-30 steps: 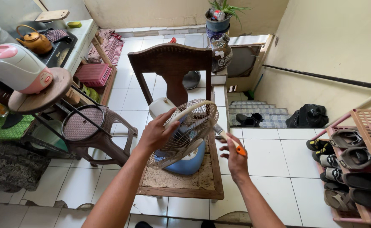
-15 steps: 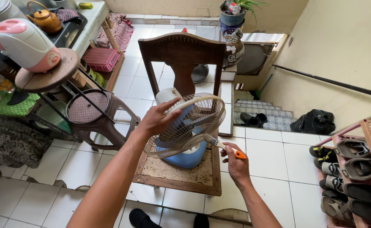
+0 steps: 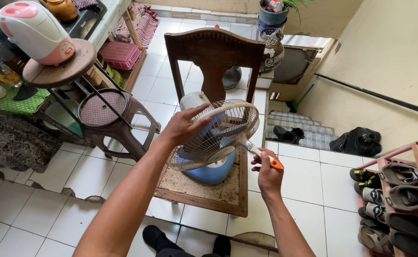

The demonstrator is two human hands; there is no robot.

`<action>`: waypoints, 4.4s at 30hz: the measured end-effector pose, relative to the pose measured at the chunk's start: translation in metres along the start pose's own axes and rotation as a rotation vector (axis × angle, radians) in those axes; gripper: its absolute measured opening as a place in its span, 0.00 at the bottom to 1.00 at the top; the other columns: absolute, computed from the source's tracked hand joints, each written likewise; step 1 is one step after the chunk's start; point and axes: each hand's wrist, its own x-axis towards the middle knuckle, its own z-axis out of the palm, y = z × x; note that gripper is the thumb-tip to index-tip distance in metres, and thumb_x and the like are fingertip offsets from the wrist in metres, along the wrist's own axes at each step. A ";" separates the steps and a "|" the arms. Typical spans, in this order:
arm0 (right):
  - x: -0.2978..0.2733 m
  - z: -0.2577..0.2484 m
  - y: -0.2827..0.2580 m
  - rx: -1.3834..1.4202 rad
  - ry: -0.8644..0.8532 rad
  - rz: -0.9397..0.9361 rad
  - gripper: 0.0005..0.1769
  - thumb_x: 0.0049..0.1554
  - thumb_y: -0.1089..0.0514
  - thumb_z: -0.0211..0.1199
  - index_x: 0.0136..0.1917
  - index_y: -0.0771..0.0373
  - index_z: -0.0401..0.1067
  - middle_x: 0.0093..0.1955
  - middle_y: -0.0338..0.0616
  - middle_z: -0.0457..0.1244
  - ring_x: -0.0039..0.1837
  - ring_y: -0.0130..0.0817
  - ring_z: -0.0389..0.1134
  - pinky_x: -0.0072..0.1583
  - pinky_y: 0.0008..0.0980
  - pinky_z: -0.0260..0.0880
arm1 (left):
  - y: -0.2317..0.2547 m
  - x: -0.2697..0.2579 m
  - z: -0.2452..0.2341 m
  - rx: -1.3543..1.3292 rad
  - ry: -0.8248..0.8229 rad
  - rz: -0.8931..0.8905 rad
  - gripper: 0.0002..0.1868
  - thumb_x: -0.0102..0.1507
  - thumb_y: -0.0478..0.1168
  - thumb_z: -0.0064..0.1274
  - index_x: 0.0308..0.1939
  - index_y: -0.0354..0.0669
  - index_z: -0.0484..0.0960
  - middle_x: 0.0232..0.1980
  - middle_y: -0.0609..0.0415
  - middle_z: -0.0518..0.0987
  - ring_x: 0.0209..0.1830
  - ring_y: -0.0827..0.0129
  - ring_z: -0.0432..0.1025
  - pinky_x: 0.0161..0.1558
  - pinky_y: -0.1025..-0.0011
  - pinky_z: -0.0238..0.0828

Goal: The person uses a paintbrush to dust a black computer tower and a blue table fan. They clean the top, sides, and front of the computer tower, then move to the fan to dust the grill and base.

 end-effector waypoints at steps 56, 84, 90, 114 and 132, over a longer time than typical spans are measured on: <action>-0.029 0.032 -0.023 -0.439 -0.108 -0.117 0.18 0.65 0.51 0.51 0.53 0.63 0.78 0.33 0.45 0.72 0.33 0.31 0.75 0.34 0.30 0.73 | 0.022 -0.012 0.017 0.045 0.042 -0.059 0.36 0.63 0.72 0.38 0.73 0.69 0.69 0.59 0.51 0.81 0.46 0.65 0.81 0.49 0.60 0.82; -0.101 0.069 -0.028 0.001 0.106 -0.081 0.18 0.66 0.55 0.50 0.60 0.64 0.75 0.40 0.44 0.69 0.42 0.27 0.72 0.43 0.28 0.75 | 0.027 -0.024 0.021 0.063 0.036 -0.031 0.37 0.65 0.71 0.37 0.75 0.67 0.65 0.66 0.52 0.76 0.61 0.59 0.75 0.54 0.55 0.78; -0.120 0.077 -0.034 -0.123 0.130 -0.199 0.18 0.65 0.54 0.51 0.59 0.64 0.75 0.40 0.44 0.71 0.42 0.26 0.72 0.43 0.27 0.75 | 0.020 -0.022 0.026 0.083 0.025 0.031 0.37 0.67 0.71 0.32 0.78 0.66 0.60 0.69 0.46 0.73 0.63 0.53 0.73 0.56 0.52 0.76; -0.147 0.099 -0.032 -0.206 0.111 -0.356 0.17 0.62 0.55 0.54 0.54 0.67 0.77 0.35 0.45 0.70 0.38 0.30 0.72 0.40 0.28 0.73 | 0.035 -0.023 0.024 -0.230 -0.088 -0.027 0.44 0.63 0.70 0.44 0.79 0.62 0.57 0.72 0.38 0.65 0.66 0.47 0.71 0.62 0.51 0.71; -0.102 0.051 -0.029 -0.294 0.039 -0.369 0.17 0.60 0.53 0.54 0.48 0.66 0.79 0.29 0.42 0.67 0.31 0.27 0.68 0.35 0.28 0.66 | 0.042 -0.024 0.023 -0.161 -0.027 -0.084 0.42 0.62 0.71 0.43 0.78 0.65 0.61 0.73 0.44 0.67 0.72 0.50 0.66 0.67 0.51 0.66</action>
